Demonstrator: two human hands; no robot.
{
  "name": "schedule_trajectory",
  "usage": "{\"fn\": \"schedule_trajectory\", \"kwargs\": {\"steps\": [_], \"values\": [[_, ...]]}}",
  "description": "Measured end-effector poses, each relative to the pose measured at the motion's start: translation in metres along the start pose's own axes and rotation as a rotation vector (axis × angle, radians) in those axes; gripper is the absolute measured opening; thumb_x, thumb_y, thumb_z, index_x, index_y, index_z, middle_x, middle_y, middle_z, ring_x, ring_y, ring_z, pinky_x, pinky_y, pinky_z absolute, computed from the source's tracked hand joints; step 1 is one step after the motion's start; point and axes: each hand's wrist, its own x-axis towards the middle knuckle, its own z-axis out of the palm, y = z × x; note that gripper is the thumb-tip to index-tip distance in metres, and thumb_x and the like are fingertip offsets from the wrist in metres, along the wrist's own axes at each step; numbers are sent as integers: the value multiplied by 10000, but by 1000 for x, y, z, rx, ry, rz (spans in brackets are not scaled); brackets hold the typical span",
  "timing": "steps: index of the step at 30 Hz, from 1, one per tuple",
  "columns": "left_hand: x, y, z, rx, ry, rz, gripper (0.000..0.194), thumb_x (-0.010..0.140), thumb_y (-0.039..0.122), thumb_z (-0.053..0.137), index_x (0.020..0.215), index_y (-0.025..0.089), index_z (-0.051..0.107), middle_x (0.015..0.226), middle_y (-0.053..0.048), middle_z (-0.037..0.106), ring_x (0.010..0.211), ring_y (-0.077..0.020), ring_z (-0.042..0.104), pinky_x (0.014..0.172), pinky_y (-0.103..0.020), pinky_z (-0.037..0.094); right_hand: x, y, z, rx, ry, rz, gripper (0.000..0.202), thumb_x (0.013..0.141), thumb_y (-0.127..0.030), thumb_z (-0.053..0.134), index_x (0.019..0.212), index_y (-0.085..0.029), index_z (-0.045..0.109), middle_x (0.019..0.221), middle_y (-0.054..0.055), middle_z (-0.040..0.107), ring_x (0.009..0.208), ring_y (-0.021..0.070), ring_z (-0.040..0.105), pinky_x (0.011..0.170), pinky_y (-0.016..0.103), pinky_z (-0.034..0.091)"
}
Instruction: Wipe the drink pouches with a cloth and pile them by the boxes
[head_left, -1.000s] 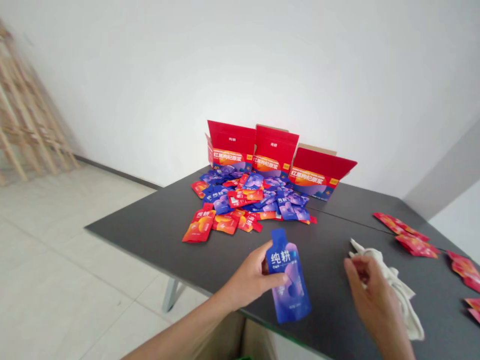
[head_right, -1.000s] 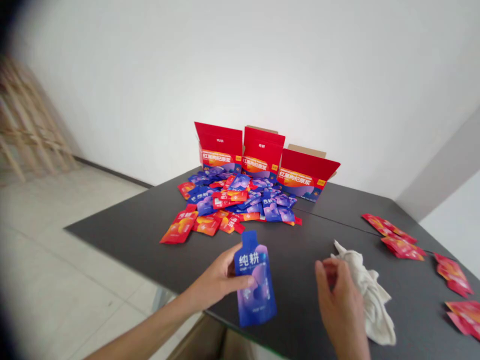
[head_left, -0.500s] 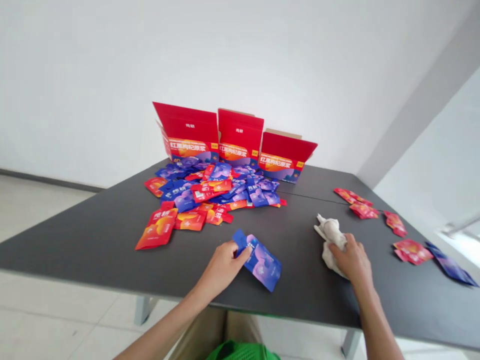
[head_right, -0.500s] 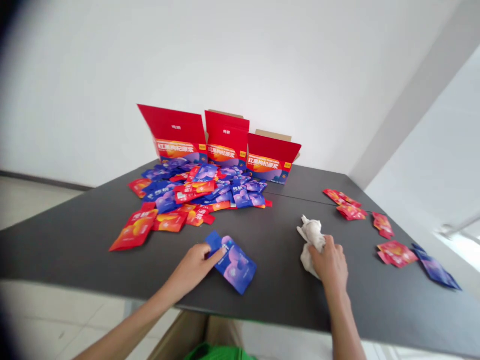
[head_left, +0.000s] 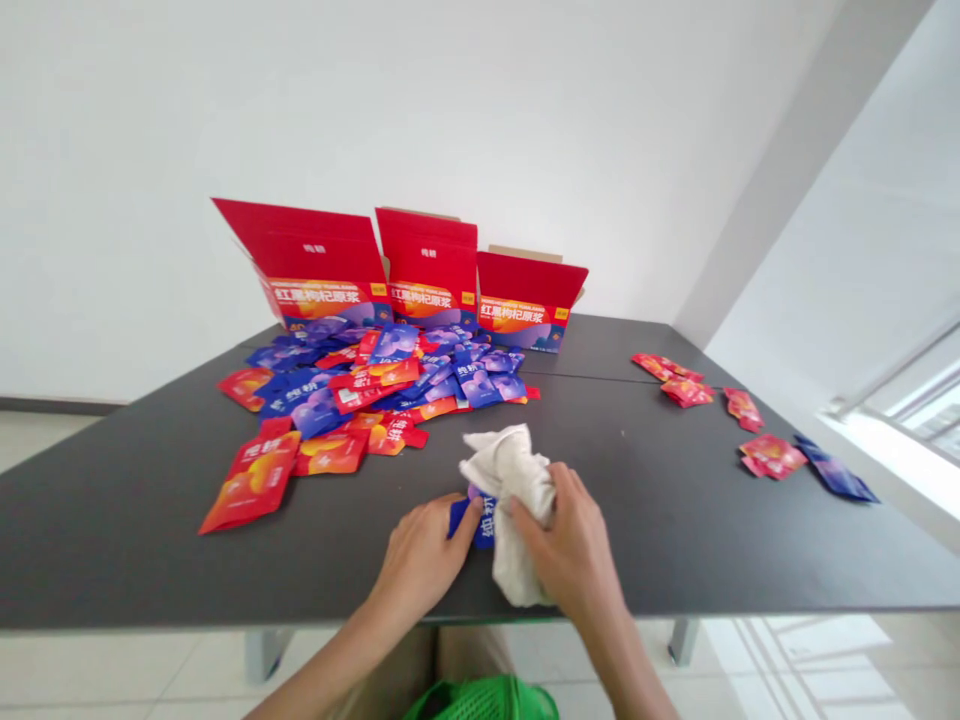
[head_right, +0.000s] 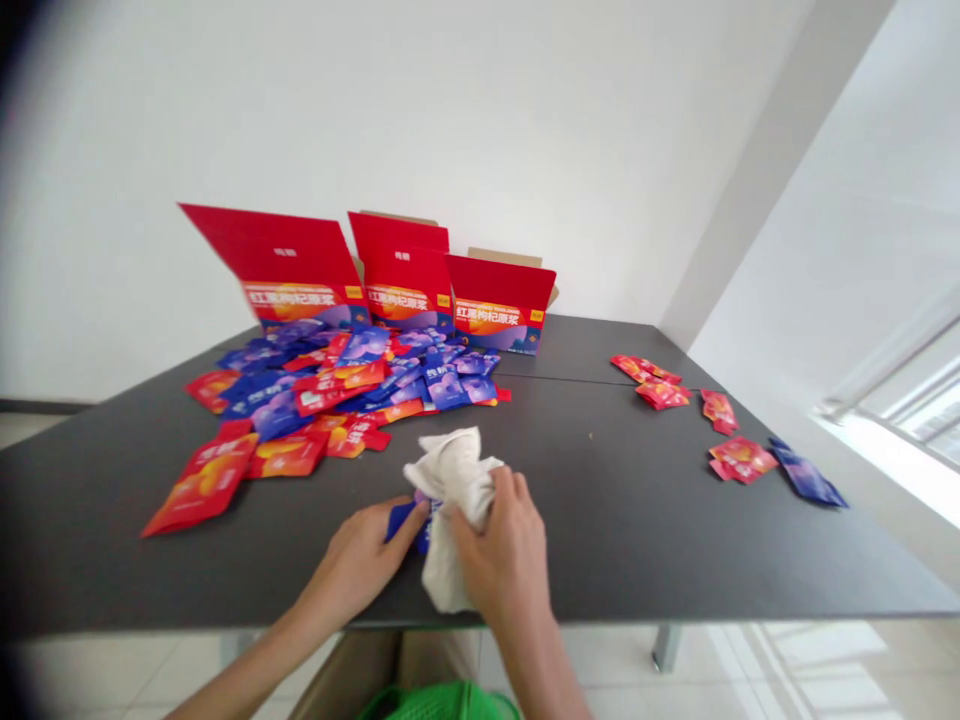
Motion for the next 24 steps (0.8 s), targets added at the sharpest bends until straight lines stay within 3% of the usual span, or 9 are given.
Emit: {"fn": "schedule_trajectory", "kwargs": {"steps": [4,8,13,17,22,24], "values": [[-5,6,10,277,8,143,287,909,275,362,889,178,632,916,-82,692,885,-230,644,747,-310,451,-4,-5,26,-230,-26,-69,302,742,-254,563,1037,-221,507,1022,62,530,929,206,521,758,290,422],[-5,8,15,360,44,262,367,950,293,285,889,166,624,911,-75,684,886,-214,634,798,-325,456,11,8,19,-451,-1,32,285,787,-296,547,1055,-212,495,1005,77,516,953,225,506,736,297,418],[-4,6,17,371,50,329,307,941,261,318,940,167,611,947,-68,677,900,-206,625,815,-334,464,13,7,10,-442,-151,-160,275,749,-305,587,994,-228,489,991,49,522,897,199,522,715,273,410],[-4,4,18,405,70,339,321,943,287,319,899,169,614,925,-67,674,893,-217,621,822,-356,466,17,4,8,-535,-107,-18,240,790,-309,548,996,-201,491,978,71,529,900,217,532,694,291,413],[-4,4,19,393,46,355,264,920,235,351,902,176,607,888,-56,671,851,-204,623,767,-329,477,15,0,11,-481,-185,-196,248,745,-251,585,971,-221,488,986,48,538,900,205,537,690,277,414],[-4,4,19,400,63,357,269,925,257,351,912,176,607,907,-59,669,860,-202,619,780,-327,473,17,2,12,-489,-154,-121,230,765,-293,572,962,-215,484,960,44,541,878,206,544,682,282,415]]}}
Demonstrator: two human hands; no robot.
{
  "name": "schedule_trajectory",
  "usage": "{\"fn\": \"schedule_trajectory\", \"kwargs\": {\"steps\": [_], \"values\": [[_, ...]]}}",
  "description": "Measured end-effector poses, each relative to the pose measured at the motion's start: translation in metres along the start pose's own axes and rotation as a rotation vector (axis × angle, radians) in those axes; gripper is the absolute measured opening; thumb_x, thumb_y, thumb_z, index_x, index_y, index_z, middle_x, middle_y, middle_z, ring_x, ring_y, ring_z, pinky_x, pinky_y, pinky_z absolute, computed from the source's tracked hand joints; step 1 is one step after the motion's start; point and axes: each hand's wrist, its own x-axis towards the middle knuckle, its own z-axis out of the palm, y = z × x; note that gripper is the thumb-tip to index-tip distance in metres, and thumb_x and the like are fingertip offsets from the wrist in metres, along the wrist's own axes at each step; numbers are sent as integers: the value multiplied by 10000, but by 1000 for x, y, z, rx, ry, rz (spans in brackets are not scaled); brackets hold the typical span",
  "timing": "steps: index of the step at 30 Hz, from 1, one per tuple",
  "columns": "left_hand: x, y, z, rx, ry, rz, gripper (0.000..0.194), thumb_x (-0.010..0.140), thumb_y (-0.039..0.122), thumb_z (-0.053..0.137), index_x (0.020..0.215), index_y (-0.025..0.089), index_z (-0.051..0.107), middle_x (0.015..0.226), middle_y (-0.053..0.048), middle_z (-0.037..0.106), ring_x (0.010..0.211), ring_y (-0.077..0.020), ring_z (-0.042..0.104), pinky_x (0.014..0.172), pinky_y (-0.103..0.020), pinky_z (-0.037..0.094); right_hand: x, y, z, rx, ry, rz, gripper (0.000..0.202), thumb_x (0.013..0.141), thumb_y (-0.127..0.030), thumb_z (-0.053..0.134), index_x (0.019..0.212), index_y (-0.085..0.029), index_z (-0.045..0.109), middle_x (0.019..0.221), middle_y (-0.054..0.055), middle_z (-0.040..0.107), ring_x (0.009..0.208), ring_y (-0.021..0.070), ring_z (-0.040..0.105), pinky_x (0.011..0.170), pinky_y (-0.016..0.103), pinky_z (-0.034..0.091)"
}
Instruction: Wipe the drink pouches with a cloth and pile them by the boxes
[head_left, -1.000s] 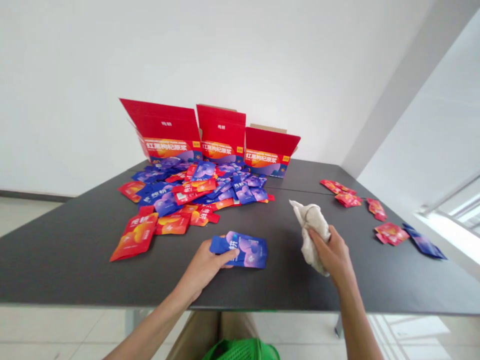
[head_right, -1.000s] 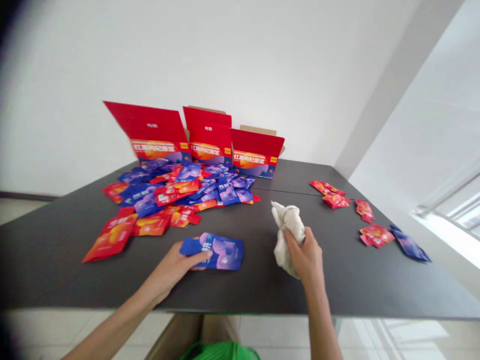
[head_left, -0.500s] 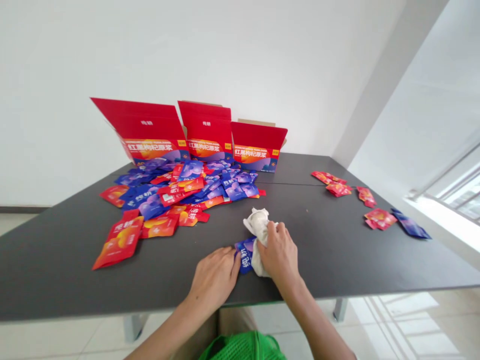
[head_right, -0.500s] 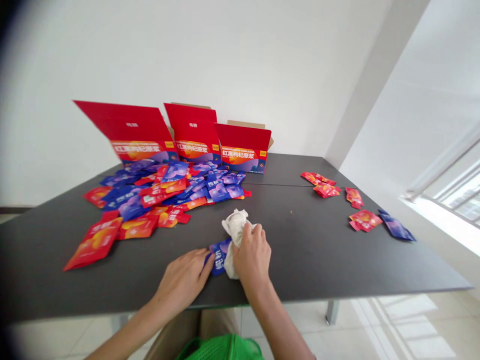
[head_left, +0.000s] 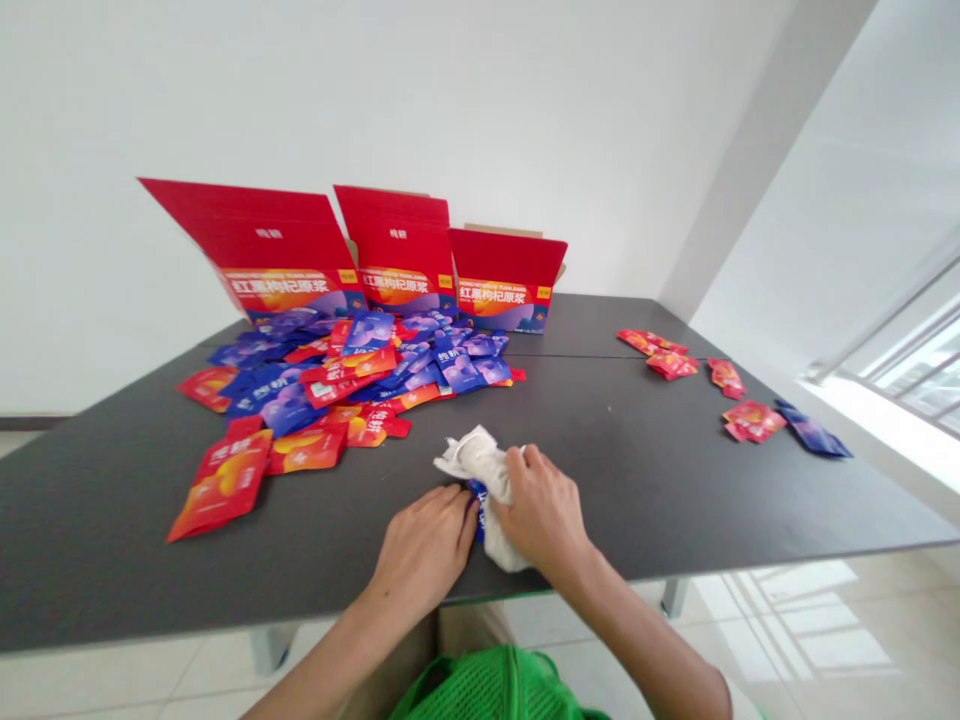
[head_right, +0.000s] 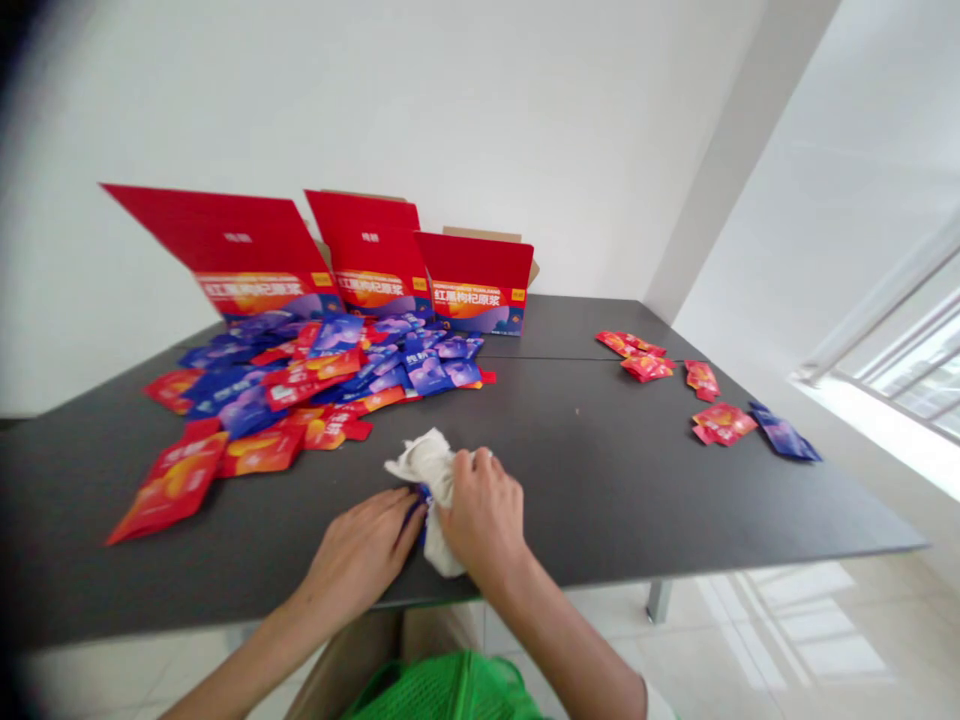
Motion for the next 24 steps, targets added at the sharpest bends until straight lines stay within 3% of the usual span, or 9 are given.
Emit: {"fn": "schedule_trajectory", "kwargs": {"steps": [3,8,12,17,21,24], "values": [[-1,1,1,26,10,-11,284,930,272,348,904,175,614,914,-66,667,869,-200,614,803,-324,465,3,1,2,-41,30,137,219,790,-309,551,966,-198,485,958,62,540,888,216,544,688,289,413],[-2,1,0,-9,-25,-4,251,911,205,358,945,173,604,935,-64,663,909,-203,608,802,-326,472,-5,-6,3,11,-3,2,229,758,-260,579,963,-218,485,963,48,541,884,191,542,701,265,398],[-2,2,-1,9,-3,-12,304,938,260,322,951,168,611,954,-72,660,914,-209,604,841,-354,464,-2,-1,0,-59,22,184,200,806,-295,526,971,-192,482,950,66,539,878,196,546,687,269,394],[-2,2,-1,-23,-2,8,269,918,219,350,935,170,614,923,-68,661,895,-201,607,799,-329,475,-5,0,0,-8,-24,19,218,770,-269,555,967,-215,479,969,54,542,886,192,544,704,269,395],[-1,2,-1,-13,36,3,286,927,259,352,928,164,622,926,-79,663,876,-215,611,812,-355,473,-2,3,-1,-74,-11,196,187,813,-292,509,970,-193,486,938,72,544,867,215,557,678,291,404],[-1,2,-1,-32,30,12,251,911,229,376,908,169,620,885,-72,662,854,-208,613,785,-334,477,-4,-1,-1,-54,-19,95,231,764,-249,562,980,-205,490,965,74,542,900,216,549,712,292,406]]}}
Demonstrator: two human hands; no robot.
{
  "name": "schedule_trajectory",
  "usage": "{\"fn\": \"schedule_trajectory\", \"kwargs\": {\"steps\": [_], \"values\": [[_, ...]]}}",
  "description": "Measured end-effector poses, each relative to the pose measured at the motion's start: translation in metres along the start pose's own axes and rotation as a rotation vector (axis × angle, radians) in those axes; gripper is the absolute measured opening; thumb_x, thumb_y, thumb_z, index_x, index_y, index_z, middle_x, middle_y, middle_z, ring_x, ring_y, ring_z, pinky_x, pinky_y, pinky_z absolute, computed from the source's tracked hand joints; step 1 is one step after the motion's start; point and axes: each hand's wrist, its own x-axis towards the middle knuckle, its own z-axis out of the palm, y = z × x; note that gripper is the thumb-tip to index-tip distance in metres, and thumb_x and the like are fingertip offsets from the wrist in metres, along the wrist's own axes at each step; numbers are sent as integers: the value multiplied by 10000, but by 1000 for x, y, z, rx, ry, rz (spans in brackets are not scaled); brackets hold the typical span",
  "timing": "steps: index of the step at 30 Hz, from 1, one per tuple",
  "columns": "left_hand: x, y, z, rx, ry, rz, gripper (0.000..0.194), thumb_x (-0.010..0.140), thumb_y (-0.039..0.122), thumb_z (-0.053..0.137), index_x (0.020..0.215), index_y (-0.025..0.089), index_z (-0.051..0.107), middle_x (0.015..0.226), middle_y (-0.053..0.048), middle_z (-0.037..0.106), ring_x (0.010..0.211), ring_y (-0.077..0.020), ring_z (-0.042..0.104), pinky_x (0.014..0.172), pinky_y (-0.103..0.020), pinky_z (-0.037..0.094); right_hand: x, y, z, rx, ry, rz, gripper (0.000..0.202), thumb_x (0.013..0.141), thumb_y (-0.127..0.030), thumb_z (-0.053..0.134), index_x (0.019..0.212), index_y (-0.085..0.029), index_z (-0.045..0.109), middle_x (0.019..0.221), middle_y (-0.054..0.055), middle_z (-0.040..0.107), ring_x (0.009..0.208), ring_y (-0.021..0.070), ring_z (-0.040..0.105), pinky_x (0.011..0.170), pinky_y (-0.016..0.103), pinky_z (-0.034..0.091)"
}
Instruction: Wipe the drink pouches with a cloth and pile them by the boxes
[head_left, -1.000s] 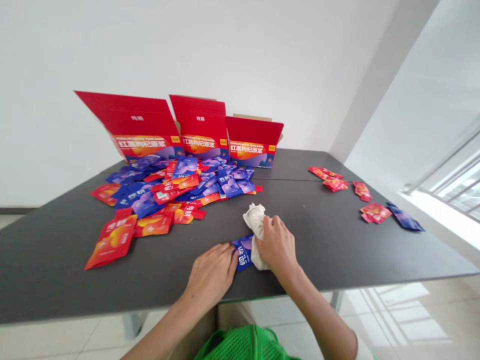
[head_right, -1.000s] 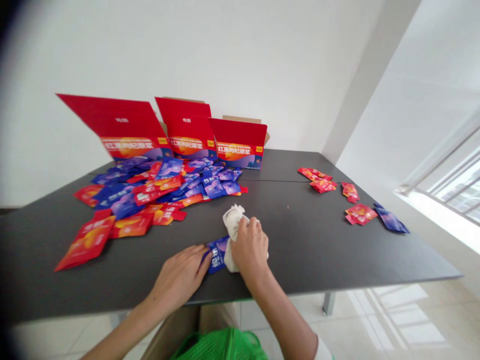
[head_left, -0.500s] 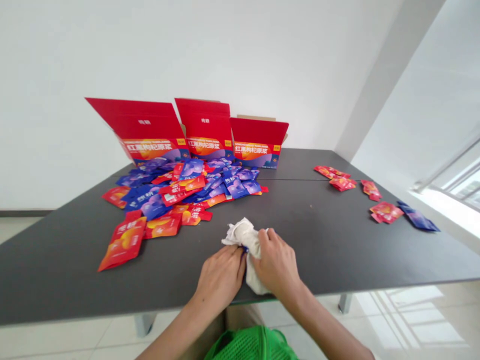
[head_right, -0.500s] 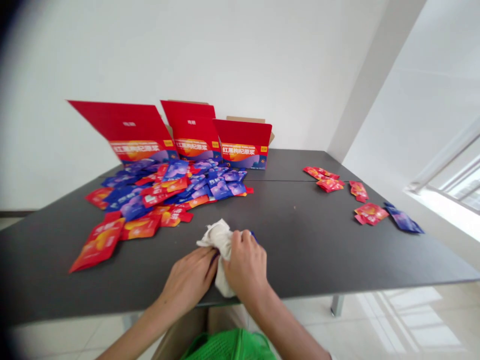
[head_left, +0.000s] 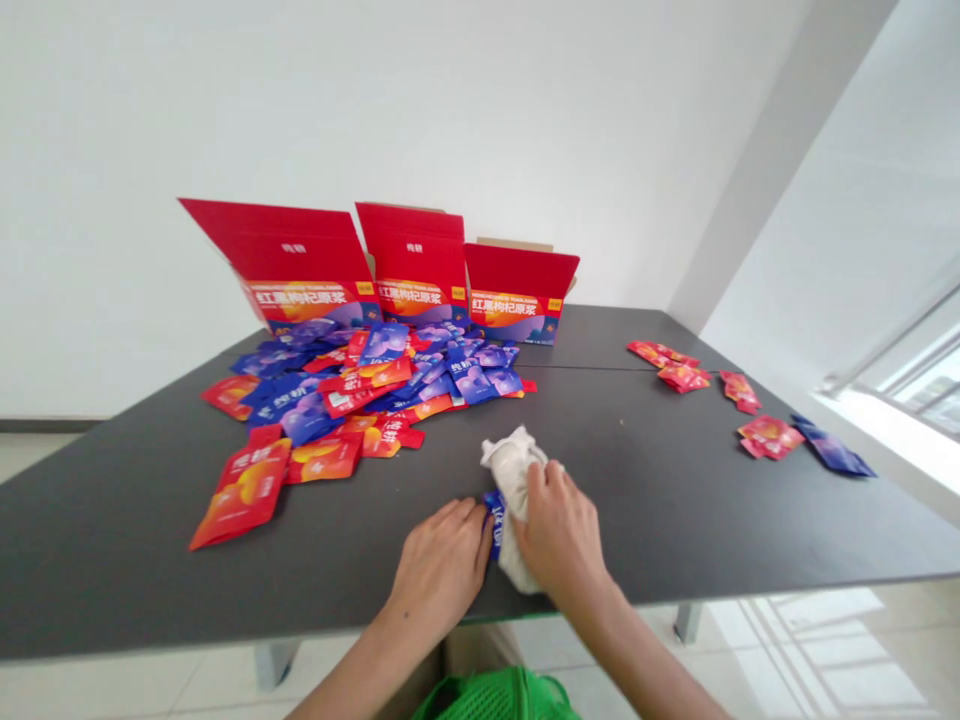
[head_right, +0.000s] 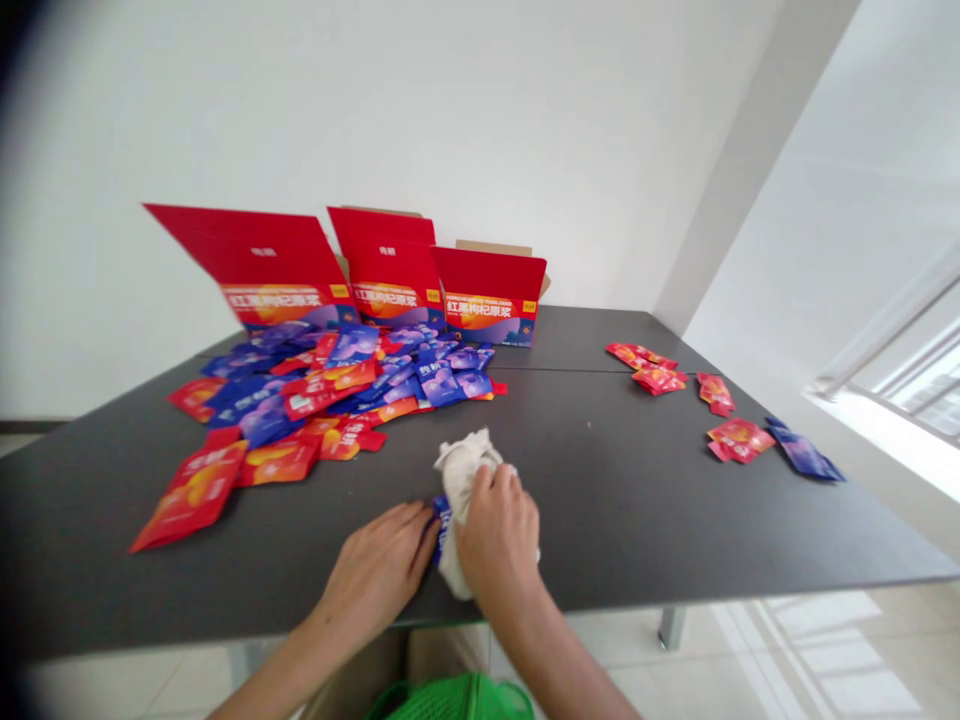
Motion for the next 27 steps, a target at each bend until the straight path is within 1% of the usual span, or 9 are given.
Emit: {"fn": "schedule_trajectory", "kwargs": {"steps": [2,7,10,12,16,20,22,25,27], "values": [[0,0,0,-14,-8,1,248,913,214,368,930,175,612,889,-66,659,863,-201,611,775,-323,475,-1,-2,1,41,-17,-75,243,752,-253,574,976,-216,487,971,64,542,893,205,551,714,284,405],[0,1,-2,26,-10,-14,283,930,250,342,895,172,612,881,-70,657,844,-205,607,779,-333,474,0,-4,1,-6,21,108,179,806,-257,505,972,-195,484,948,77,545,865,215,559,694,298,401],[1,1,-2,0,-25,-7,252,912,211,363,923,167,612,892,-73,661,862,-204,612,777,-323,478,-6,-10,2,32,-2,-22,239,752,-234,561,978,-212,485,969,66,544,895,211,552,716,288,398],[1,0,-1,-17,-30,-8,267,918,218,354,932,169,617,902,-71,667,866,-204,617,780,-328,481,-5,-9,5,52,-10,-28,228,756,-264,563,963,-216,481,962,55,546,883,202,557,696,277,396],[0,-5,1,-54,16,-54,336,937,313,345,961,162,644,975,-82,679,929,-218,624,846,-356,476,17,19,10,56,23,187,170,831,-335,477,923,-193,480,927,60,560,820,192,575,633,267,372],[5,-15,-13,-196,103,-75,355,947,329,340,929,162,653,906,-66,674,863,-181,633,778,-291,501,36,61,12,295,22,242,193,850,-377,420,819,-198,486,805,25,576,714,162,566,570,235,341],[9,-21,-25,-278,183,1,326,947,296,355,900,167,651,853,-53,649,798,-151,618,746,-261,500,37,78,11,415,86,230,211,839,-393,416,785,-203,488,755,11,572,686,156,551,561,227,338],[12,-30,-36,-286,341,224,255,922,214,413,1043,183,635,911,-64,634,851,-146,596,799,-272,496,29,91,4,516,205,211,222,827,-406,418,766,-206,490,701,3,556,662,158,528,567,235,347],[10,-36,-36,-226,318,423,300,903,144,406,1104,205,620,942,-70,642,893,-153,593,835,-297,495,18,89,-3,556,241,192,222,835,-403,410,768,-206,487,683,-3,546,650,154,518,575,239,354]]}}
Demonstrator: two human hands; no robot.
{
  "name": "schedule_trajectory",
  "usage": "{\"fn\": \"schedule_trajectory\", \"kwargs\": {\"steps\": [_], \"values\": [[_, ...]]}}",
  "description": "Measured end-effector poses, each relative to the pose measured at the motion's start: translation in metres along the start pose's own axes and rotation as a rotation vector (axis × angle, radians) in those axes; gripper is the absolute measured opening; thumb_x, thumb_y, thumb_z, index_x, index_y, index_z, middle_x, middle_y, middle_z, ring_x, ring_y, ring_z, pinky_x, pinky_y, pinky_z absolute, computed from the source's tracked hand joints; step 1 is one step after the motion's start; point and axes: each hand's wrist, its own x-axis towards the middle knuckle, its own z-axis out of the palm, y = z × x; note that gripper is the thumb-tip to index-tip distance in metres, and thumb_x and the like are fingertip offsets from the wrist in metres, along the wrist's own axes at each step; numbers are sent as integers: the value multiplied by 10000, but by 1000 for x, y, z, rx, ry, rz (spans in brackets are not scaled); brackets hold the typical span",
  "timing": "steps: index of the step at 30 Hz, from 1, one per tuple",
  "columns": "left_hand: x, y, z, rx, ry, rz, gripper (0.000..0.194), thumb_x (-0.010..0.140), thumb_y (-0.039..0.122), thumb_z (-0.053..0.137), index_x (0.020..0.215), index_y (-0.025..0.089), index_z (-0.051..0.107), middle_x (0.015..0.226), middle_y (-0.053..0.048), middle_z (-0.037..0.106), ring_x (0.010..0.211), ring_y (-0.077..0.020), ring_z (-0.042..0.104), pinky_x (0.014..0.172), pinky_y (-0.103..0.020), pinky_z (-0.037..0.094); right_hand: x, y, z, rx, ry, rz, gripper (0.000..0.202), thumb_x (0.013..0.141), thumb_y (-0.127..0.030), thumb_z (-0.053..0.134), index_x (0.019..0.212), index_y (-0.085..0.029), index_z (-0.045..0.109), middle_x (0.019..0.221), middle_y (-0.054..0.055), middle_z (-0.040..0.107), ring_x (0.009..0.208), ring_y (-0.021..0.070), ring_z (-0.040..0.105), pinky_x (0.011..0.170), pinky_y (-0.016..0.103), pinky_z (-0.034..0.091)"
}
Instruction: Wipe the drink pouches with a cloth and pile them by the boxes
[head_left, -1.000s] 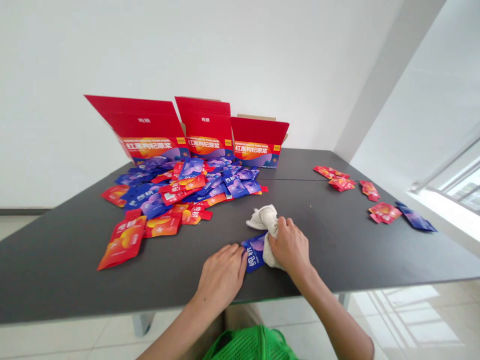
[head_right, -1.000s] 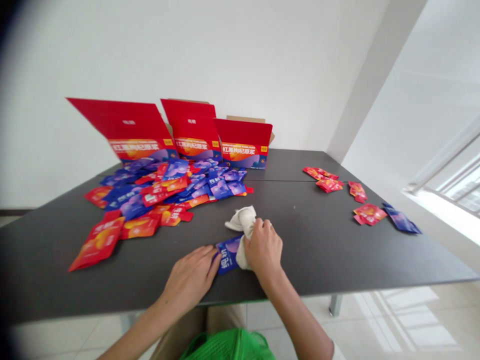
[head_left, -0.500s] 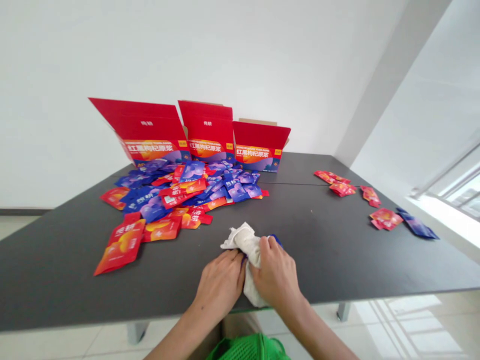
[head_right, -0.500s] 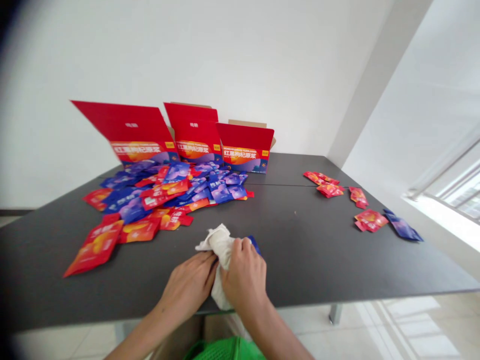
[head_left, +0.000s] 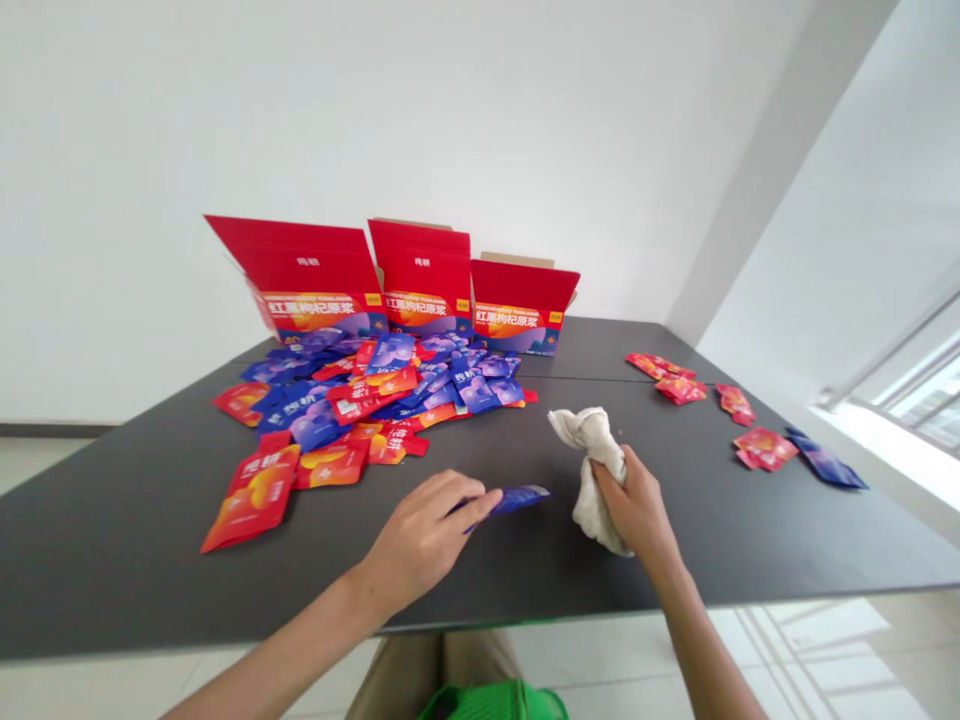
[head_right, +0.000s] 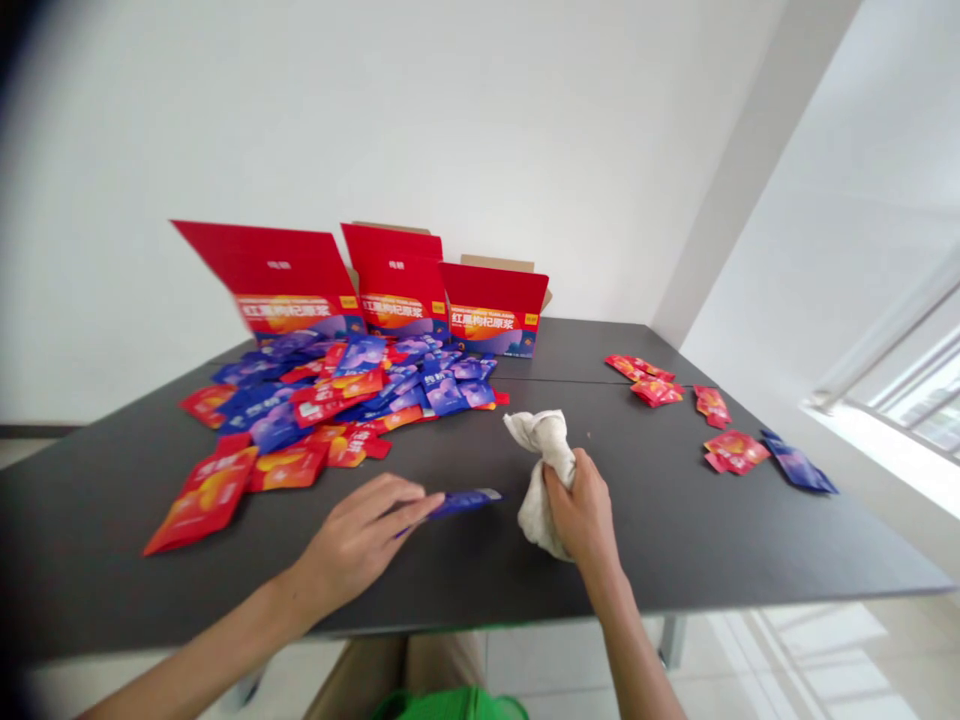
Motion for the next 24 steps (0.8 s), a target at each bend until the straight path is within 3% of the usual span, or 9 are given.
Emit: {"fn": "schedule_trajectory", "kwargs": {"steps": [3,7,10,14,18,24], "values": [[-12,-2,3,-36,-238,199,349,882,110,382,1114,223,617,969,-63,664,915,-156,602,867,-312,494,-25,-19,-1,15,-44,-61,179,848,-360,411,791,-205,481,726,-4,551,676,144,521,605,235,368],[-23,2,5,-39,-394,169,300,876,150,430,1079,228,637,973,-35,688,896,-153,632,854,-285,509,-55,-52,15,-118,-301,-304,129,778,-256,506,898,-211,502,898,14,568,803,150,541,681,235,390],[-27,6,4,-21,-374,154,302,894,147,411,1044,235,658,961,-20,705,866,-133,659,819,-244,526,-54,-66,27,-310,-402,-437,267,721,-232,560,981,-221,499,1007,34,558,893,177,536,727,256,403],[-30,11,1,-7,-343,123,320,913,173,398,1118,251,631,1089,-25,679,935,-134,658,844,-241,529,-40,-73,31,-536,-330,-374,282,732,-232,559,1002,-206,482,1012,63,542,937,212,529,751,302,421],[-32,16,1,16,-359,64,310,903,160,401,1002,247,682,975,-7,715,844,-128,680,787,-234,551,-43,-76,32,-509,-448,-516,293,720,-259,565,992,-216,468,998,53,548,873,203,547,707,300,439],[-36,15,6,47,-308,86,298,905,167,415,1097,213,640,1072,-6,687,935,-129,658,838,-233,531,-41,-77,33,-586,-315,-316,245,765,-247,540,996,-196,475,1002,82,554,926,217,539,740,314,427]]}}
